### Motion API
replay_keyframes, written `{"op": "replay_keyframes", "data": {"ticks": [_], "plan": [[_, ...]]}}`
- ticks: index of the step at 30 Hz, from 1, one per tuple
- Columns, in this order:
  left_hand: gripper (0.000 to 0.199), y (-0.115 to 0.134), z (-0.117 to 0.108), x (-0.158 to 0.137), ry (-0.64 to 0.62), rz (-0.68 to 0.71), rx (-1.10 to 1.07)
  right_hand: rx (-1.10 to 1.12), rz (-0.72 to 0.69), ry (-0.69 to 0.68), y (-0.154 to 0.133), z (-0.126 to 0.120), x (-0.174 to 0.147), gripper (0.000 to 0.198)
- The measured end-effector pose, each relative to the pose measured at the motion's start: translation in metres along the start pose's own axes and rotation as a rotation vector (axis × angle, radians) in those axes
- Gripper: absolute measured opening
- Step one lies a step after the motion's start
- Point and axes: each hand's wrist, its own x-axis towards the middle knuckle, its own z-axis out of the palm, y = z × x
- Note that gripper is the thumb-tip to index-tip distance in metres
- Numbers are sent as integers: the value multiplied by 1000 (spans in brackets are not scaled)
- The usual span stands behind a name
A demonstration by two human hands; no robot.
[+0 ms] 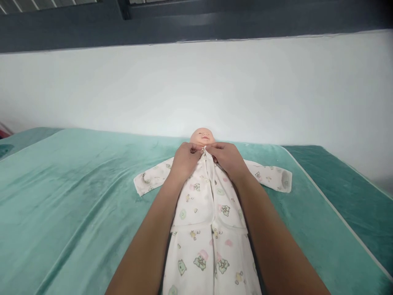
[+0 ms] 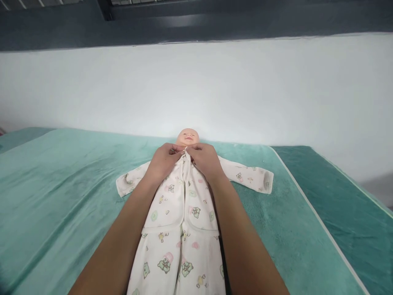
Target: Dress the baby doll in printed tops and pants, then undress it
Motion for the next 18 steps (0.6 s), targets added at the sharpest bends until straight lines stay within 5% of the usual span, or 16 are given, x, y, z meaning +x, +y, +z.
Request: {"op": "replay_keyframes", "data": {"ticks": [18], "plan": [[11,4,0,-4,50,-47,13,18,15,5,-2,-1,-3,16]]}}
